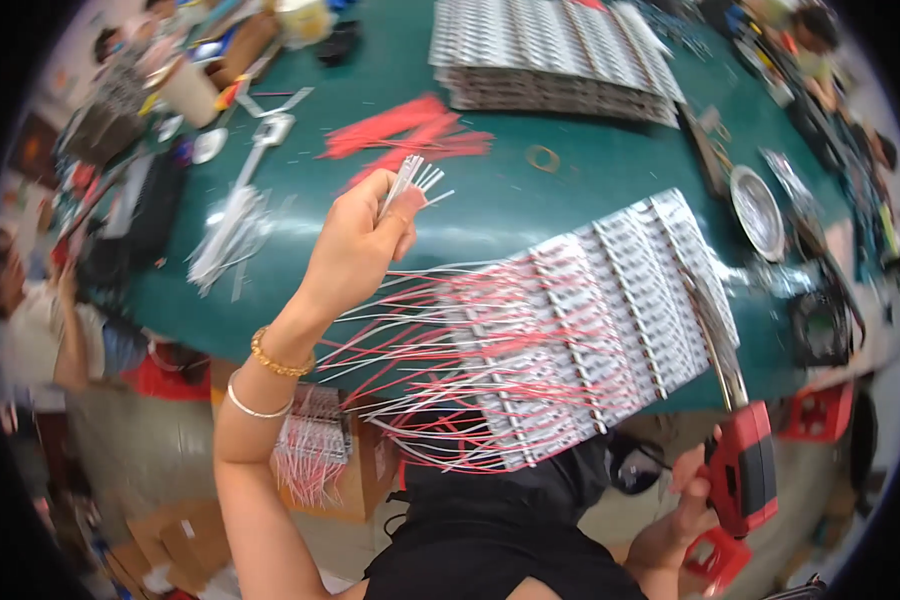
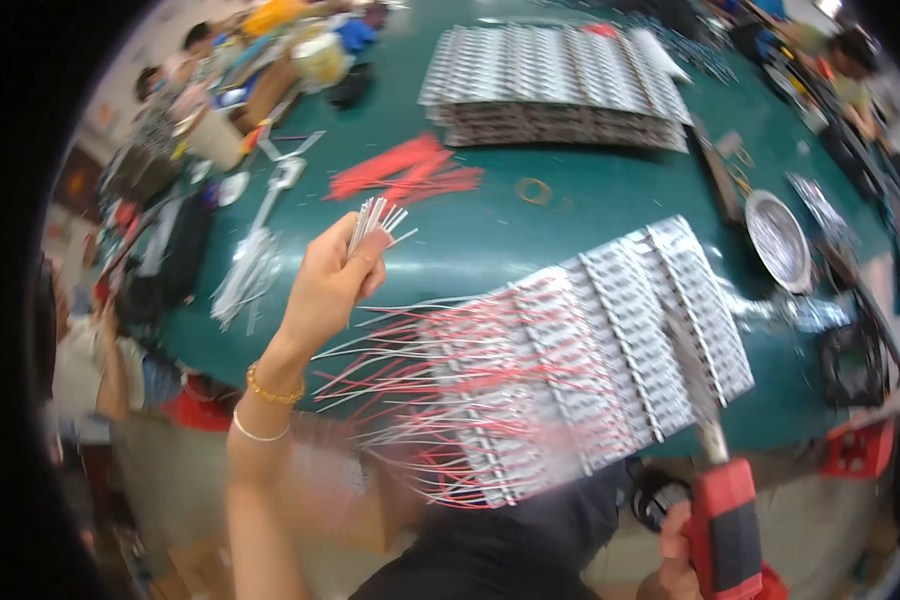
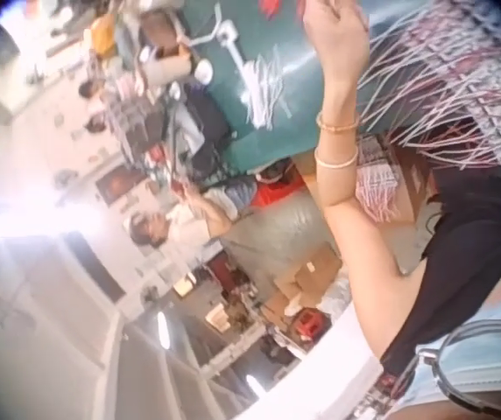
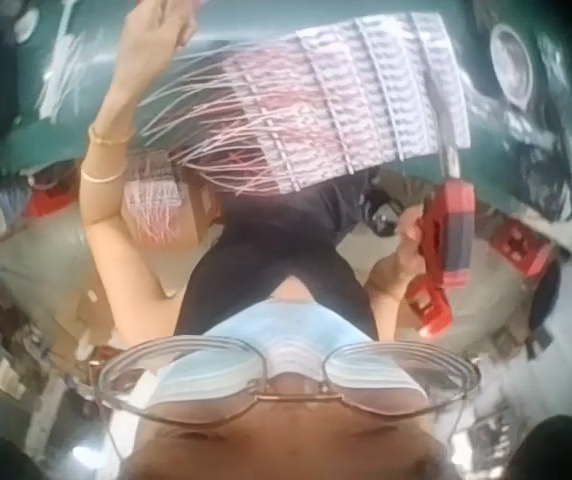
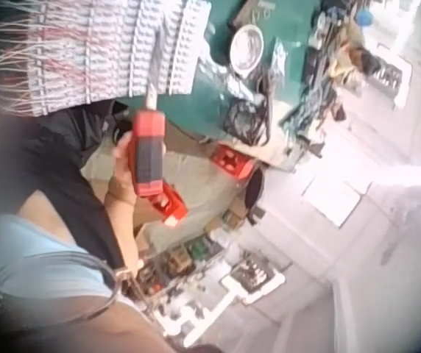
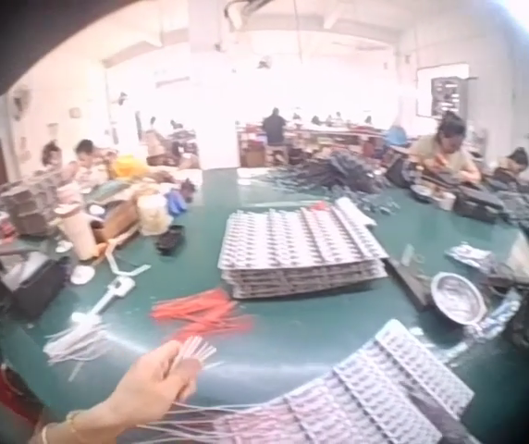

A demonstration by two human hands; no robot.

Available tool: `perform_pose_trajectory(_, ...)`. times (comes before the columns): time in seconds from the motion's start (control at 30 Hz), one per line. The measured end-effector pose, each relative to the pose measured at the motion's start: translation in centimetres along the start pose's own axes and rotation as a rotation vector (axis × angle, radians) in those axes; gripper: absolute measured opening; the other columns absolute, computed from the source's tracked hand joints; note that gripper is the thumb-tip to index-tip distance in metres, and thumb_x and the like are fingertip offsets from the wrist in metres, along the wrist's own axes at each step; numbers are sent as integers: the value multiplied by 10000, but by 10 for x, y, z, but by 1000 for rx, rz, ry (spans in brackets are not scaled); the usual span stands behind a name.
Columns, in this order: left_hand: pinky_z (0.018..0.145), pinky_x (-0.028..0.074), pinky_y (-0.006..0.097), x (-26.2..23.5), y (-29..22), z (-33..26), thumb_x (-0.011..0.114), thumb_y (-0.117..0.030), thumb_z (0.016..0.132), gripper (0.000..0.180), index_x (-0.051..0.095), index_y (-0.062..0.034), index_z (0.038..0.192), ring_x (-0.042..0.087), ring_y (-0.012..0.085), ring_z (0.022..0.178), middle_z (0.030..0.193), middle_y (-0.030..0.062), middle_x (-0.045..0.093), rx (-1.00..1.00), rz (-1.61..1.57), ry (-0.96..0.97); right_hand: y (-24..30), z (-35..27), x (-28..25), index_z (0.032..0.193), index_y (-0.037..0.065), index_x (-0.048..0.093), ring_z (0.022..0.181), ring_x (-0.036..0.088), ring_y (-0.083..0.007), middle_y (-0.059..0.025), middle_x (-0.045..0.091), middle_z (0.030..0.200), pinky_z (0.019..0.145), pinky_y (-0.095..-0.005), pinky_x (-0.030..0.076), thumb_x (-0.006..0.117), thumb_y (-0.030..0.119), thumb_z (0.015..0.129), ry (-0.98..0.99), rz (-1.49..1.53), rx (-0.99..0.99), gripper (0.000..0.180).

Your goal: The person solders bundles of white and red wires onto an array of circuit boards using a soldering gun.

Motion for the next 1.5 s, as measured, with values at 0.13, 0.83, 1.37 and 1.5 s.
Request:
perform_pose_trajectory(0.13,483,308,238,62,12,19,580,-215,1005,263,595,-22,828,403,36,537,595,-34,497,-100,36,230,22,22,42,769,96,644,609,597,-190,-68,630,699,538,-318,448,695,238,849,249,0,688,171)
perform_pose_trajectory(0.83,556,395,377,112,18,51,685,-133,824,229,592,67,762,477,211,560,647,161,545,127,316,219,0,51,95,1139,-101,527,397,441,-102,-6,474,513,419,-246,355,744,567,792,119,71,525,783)
perform_pose_trajectory(1.37,552,389,385,113,15,48,687,-126,825,249,565,73,738,477,227,559,650,174,532,152,326,189,-9,30,72,1151,58,682,1004,642,-241,-61,690,1107,900,-381,473,771,529,800,272,-134,456,594)
perform_pose_trajectory(1.5,561,394,390,114,14,48,686,-123,827,244,568,75,746,492,246,569,662,179,536,167,317,189,-7,26,70,1097,49,683,896,633,-205,-32,677,972,798,-350,481,778,517,798,174,-168,488,563)
Point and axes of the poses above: each hand's wrist, its own z-axis towards the middle knuckle, its own x-axis out of the palm, y = z × x, the point moved 5 cm from there along z, towards the middle knuckle
